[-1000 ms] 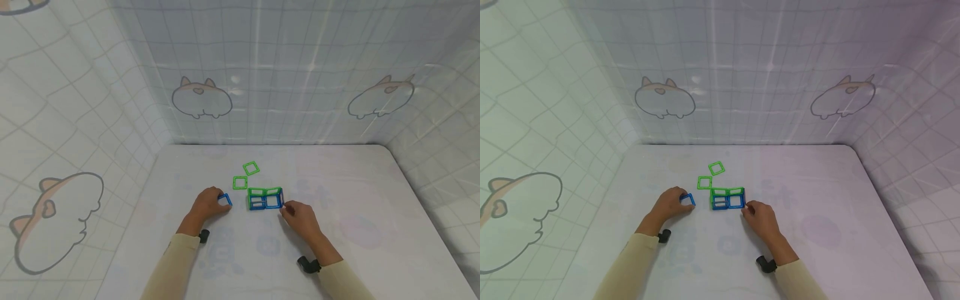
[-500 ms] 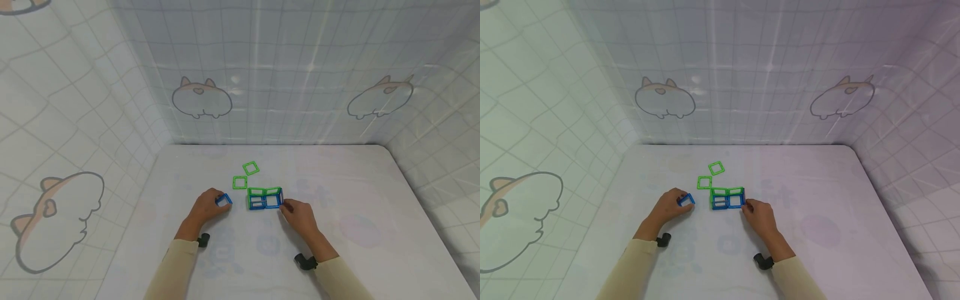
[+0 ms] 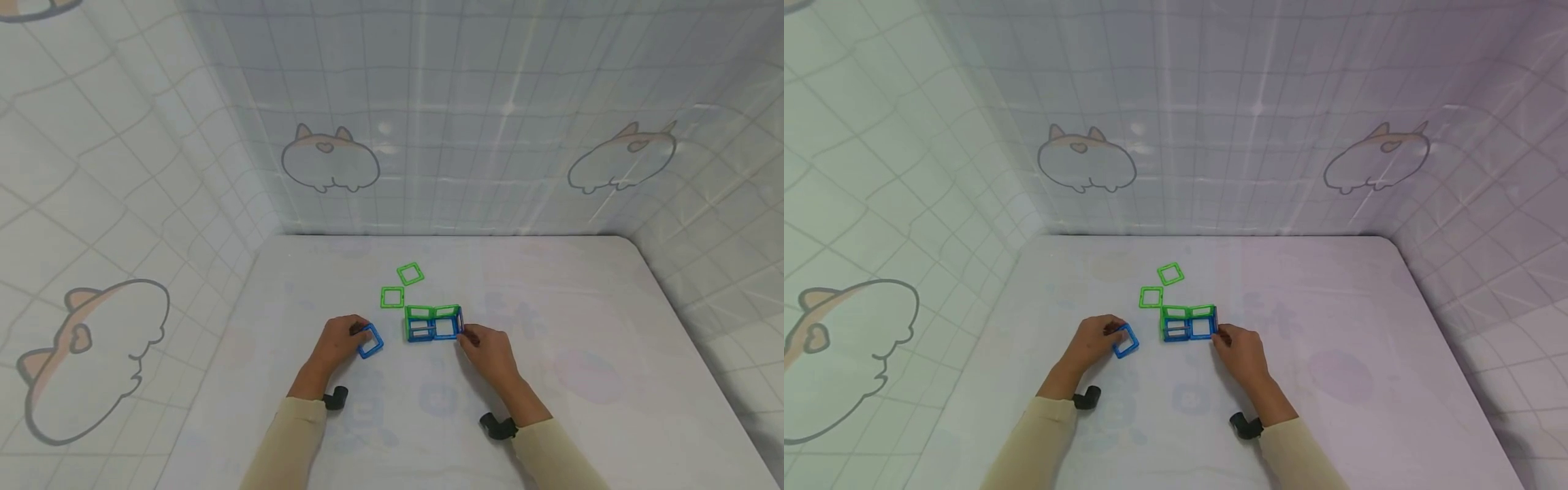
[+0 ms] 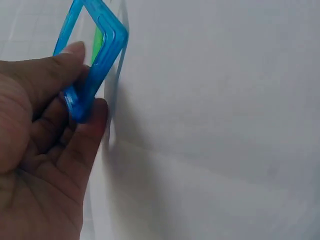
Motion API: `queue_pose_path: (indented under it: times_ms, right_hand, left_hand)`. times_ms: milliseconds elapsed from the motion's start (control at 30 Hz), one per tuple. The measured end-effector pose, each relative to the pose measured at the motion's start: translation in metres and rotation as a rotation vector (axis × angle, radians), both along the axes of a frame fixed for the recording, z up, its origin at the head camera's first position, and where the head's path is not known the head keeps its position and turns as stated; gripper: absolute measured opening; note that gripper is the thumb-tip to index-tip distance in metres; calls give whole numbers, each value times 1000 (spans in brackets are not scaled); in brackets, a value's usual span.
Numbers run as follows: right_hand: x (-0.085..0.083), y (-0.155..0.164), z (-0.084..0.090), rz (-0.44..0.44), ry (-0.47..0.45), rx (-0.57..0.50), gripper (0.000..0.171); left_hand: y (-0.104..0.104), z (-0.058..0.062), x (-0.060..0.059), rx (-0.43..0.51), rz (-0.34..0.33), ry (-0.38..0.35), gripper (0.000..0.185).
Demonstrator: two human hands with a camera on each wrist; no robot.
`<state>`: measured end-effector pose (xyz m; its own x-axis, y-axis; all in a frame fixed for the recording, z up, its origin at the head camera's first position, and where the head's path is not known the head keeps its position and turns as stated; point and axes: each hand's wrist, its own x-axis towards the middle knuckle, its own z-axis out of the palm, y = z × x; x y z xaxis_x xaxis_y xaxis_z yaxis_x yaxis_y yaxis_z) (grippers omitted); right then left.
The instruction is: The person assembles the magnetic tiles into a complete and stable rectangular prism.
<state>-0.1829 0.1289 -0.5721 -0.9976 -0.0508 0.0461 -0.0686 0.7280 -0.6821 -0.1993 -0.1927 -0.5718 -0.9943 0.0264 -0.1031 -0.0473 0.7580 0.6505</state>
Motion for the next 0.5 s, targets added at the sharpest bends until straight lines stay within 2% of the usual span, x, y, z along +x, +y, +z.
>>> queue_pose_path:
  times_ms: [333, 500]
  right_hand:
    - [-1, 4, -2, 21, 27, -56, 32]
    - [0, 5, -4, 16, 38, -88, 32]
  left_hand:
    - [5, 6, 11, 208, 109, -84, 17]
    - [15, 10, 18, 294, 103, -60, 22]
